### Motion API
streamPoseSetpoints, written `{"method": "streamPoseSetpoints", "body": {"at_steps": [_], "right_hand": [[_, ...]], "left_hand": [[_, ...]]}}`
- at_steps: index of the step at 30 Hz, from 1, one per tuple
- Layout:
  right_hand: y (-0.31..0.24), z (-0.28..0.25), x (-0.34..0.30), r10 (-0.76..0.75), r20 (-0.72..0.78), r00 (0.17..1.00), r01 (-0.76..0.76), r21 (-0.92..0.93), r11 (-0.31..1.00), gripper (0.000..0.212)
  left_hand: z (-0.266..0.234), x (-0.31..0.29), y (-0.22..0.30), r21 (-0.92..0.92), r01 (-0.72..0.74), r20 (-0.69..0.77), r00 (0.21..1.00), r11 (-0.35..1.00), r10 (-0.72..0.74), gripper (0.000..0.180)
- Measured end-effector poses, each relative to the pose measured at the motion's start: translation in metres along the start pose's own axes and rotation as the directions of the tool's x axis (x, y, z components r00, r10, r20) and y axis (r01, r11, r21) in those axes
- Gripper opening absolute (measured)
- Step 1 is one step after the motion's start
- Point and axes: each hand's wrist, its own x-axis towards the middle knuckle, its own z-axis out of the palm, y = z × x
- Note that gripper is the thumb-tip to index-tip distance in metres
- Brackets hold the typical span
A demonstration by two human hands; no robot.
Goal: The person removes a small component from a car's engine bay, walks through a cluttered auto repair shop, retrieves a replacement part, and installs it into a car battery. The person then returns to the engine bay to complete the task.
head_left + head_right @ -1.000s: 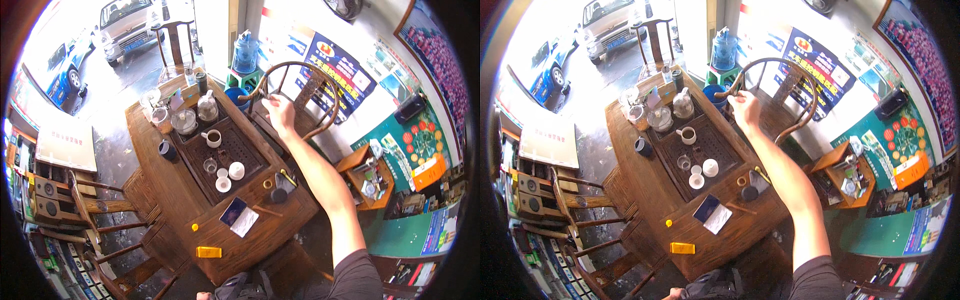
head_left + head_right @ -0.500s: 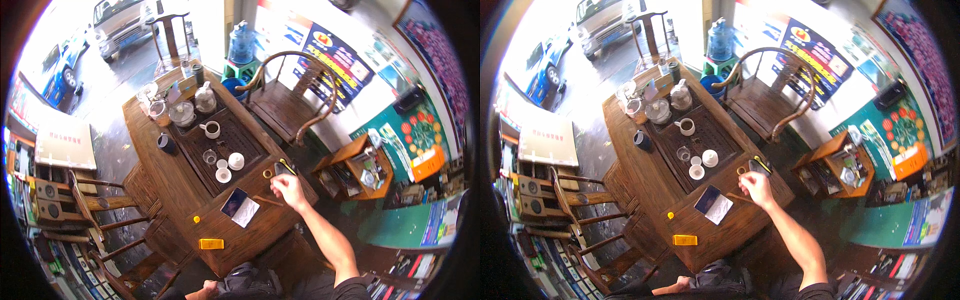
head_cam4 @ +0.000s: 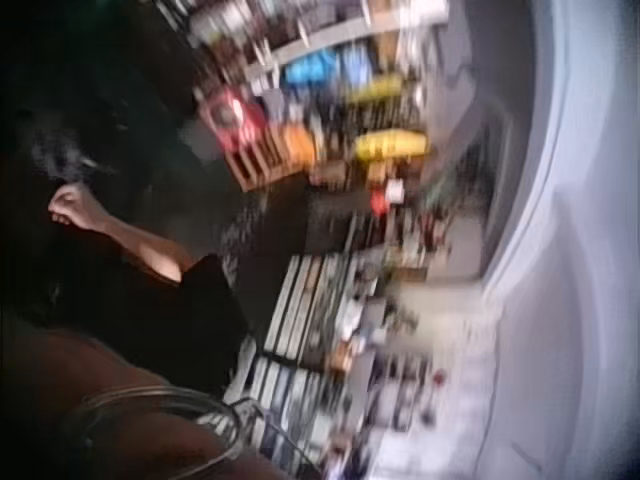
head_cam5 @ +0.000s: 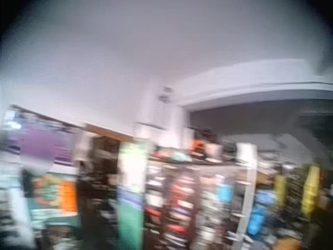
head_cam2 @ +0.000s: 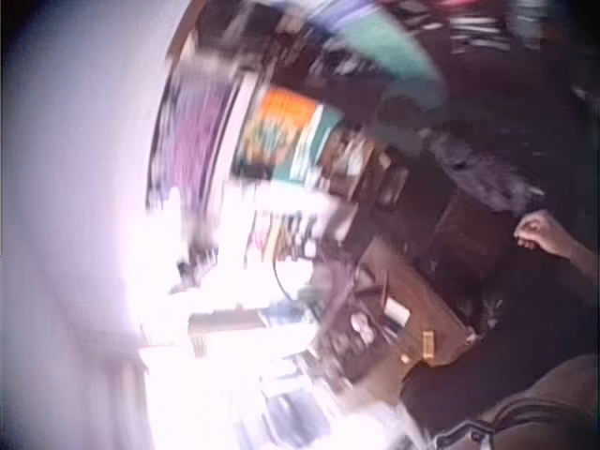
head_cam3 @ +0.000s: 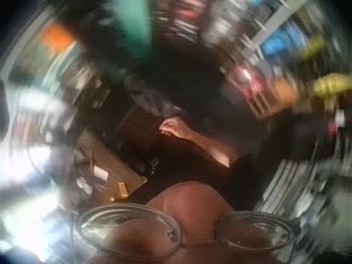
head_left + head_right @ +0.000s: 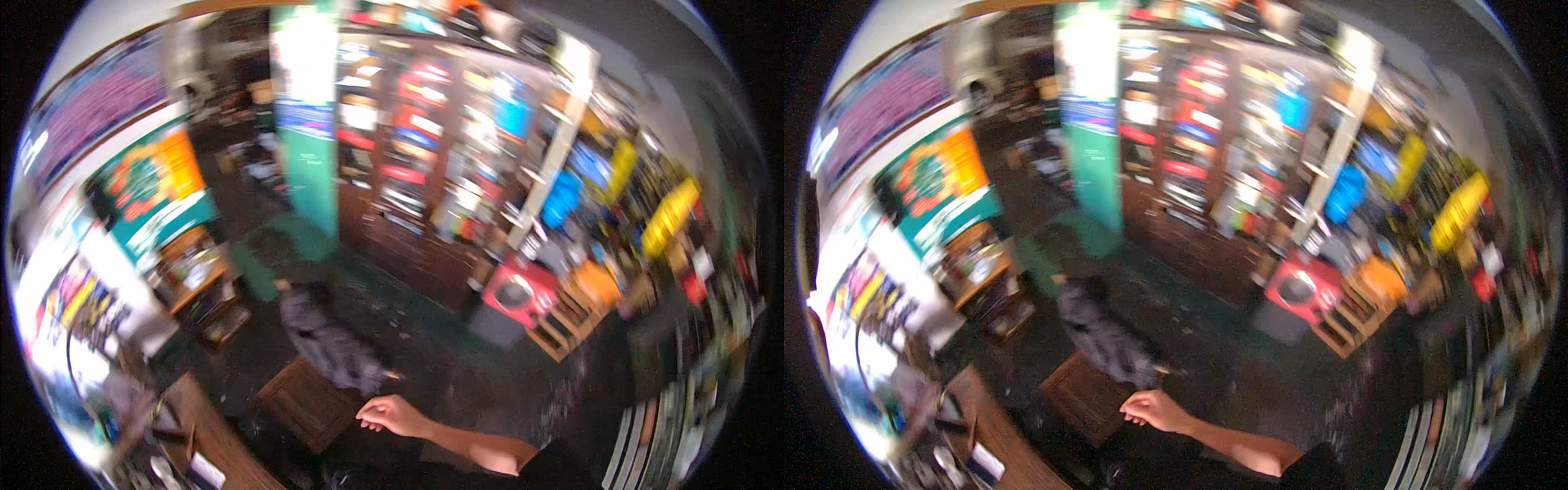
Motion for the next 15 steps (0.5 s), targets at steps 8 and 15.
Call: {"method": "streamPoseSetpoints", "body": {"at_steps": [8,15], "right_hand": [[0.155,-0.272,-0.337,0.197,-0.802,0.563,0.256,0.396,0.882,0.022],[0.493,-0.363,-0.52,0.856,-0.492,-0.158,0.096,0.855,0.509,0.018]], "left_hand": [[0.276,0.01,0.171,0.471,-0.099,0.232,0.973,0.876,-0.015,0.022],[0.536,0.046,0.256,0.719,-0.134,0.322,0.934,0.682,-0.157,0.023]]}}
